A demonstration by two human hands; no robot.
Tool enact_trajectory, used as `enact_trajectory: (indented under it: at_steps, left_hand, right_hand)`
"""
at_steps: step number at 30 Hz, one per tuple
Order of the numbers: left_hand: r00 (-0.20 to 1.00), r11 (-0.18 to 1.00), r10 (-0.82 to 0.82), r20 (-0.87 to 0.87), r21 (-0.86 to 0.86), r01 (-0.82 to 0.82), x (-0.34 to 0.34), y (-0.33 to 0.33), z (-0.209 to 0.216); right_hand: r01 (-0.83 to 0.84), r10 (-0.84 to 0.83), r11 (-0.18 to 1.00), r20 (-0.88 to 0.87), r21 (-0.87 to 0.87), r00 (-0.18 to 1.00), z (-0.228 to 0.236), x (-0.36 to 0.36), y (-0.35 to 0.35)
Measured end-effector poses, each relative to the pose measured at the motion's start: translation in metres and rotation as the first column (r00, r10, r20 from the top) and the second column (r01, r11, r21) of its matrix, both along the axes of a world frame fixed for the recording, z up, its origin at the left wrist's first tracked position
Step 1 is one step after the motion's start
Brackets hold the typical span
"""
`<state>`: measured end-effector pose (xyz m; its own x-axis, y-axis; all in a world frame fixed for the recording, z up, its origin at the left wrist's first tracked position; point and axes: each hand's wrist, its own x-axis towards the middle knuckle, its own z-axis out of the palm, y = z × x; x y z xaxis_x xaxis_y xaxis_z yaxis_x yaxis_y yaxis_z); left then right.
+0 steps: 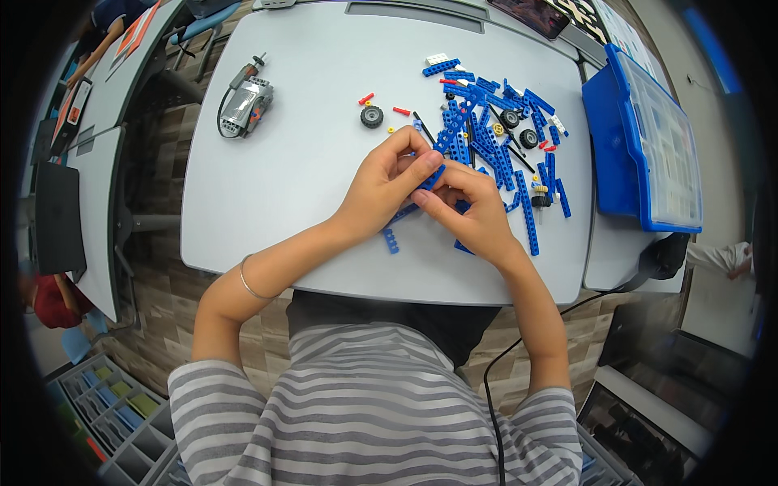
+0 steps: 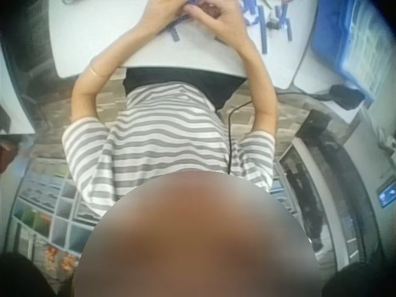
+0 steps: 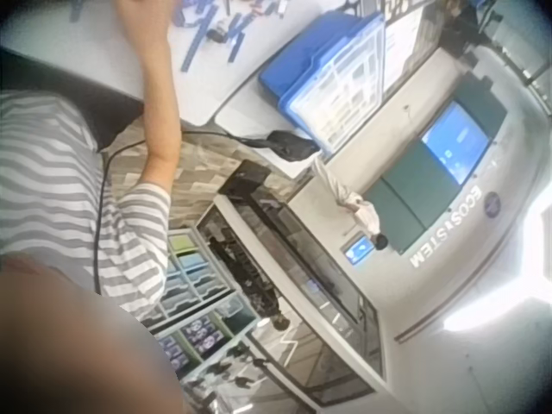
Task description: The person assembles a blue LEGO Technic structure by connecting beams, pins, and gears on a white table. They repeatedly pick up pieces, align them, and press them together, occasionally adjusting the partially built frame. The person also opens a blue storage box, retrieves a remote control, and places it back inside.
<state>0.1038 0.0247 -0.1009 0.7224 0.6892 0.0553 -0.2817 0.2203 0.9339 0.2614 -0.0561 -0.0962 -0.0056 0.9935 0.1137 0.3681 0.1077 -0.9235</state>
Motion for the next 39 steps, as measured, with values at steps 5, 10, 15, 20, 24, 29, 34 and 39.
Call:
enact_trajectory:
  at_steps: [5,10,15,20,24,29,34,39]
  left_hand:
    - [0.974,0.979,-0.011,-0.228,0.196,0.057,-0.004,-0.001,-0.002]
    - [0.989,0.973,0.064,-0.132,0.230,-0.032,-0.003,-0.005,0.001]
    - [0.996,0.994,-0.041,-0.073,0.097,0.048,-0.008,0.005,0.004]
    - [0.963,0.986,0.038,-0.267,0.166,0.007,-0.004,0.001,0.003]
    - [0.886,0.675,0.372,-0.277,0.736,-0.054,-0.001,0.003,0.004]
    - [0.785,0.617,0.442,-0.433,0.782,0.084,-0.004,0.009,0.002]
    - [0.802,0.594,0.437,-0.409,0.800,0.085,-0.003,0.004,0.000]
    - [0.769,0.537,0.423,-0.480,0.816,0.214,-0.012,-0.002,0.008]
  right_hand:
    - [-0.108,0.079,0.985,-0.197,-0.138,0.977,0.006,0.000,-0.006]
    - [-0.221,0.162,0.969,-0.389,-0.112,0.907,0.010,-0.004,-0.007]
    - [-0.168,0.125,0.981,-0.349,-0.096,0.929,0.010,-0.001,-0.007]
    - [0.230,-0.252,0.956,-0.108,-0.181,0.962,0.004,0.016,0.003]
    - [0.338,-0.393,0.919,0.406,0.201,0.825,0.000,0.026,0.006]
    - [0.352,-0.405,0.913,0.365,0.205,0.838,-0.004,0.027,0.010]
    - [0.390,-0.415,0.908,0.220,0.151,0.883,-0.002,0.032,0.016]
    - [0.547,-0.602,0.786,0.156,0.288,0.783,0.004,0.084,0.043]
